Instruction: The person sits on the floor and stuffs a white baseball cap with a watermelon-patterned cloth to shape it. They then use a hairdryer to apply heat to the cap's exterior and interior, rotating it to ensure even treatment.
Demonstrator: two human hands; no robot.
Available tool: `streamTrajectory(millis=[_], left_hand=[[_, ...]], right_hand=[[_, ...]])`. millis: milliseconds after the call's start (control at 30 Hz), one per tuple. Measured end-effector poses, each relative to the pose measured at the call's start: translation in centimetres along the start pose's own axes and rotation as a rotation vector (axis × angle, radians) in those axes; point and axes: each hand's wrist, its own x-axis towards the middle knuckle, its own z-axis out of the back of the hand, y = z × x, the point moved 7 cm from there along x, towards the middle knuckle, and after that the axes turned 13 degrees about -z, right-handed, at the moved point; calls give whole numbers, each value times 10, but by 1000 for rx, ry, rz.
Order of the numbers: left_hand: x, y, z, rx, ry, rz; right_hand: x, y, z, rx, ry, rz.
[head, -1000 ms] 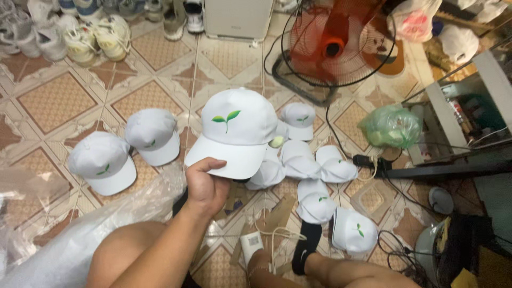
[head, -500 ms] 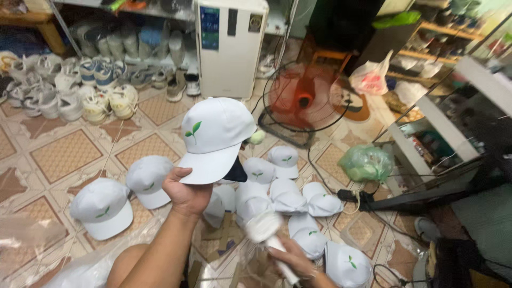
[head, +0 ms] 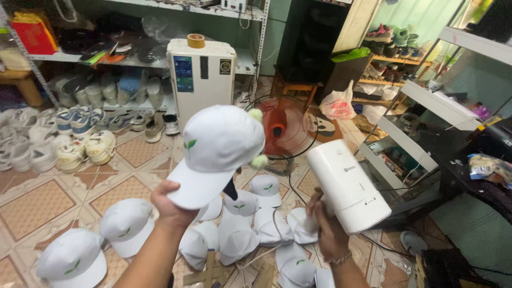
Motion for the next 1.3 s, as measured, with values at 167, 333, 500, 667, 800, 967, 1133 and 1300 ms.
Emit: streamTrajectory(millis=[167, 333, 500, 667, 800, 967, 1133, 1300], left_hand=[[-22, 4, 12, 28, -1, 27], [-25, 1, 8, 38, 9, 19], [-26, 3, 15, 59, -54, -5], [-23, 9, 25, 65, -97, -49], [-23, 16, 30, 72, -99, -9], [-28, 27, 34, 110, -130, 15], [-35, 38, 34, 136, -139, 48], [-41, 44, 37, 132, -165, 81]], right_hand=[[-15, -36, -1, 295, -25, -190], [-16, -52, -6, 125, 55, -237], [-21, -66, -19, 211, 154, -374], [-15, -56, -26, 232, 138, -367], [-10, -49, -27, 241, 46, -393], [-8, -45, -31, 257, 33, -430], [-8, -44, -34, 205, 0, -442], [-9, -54, -32, 112, -32, -475]])
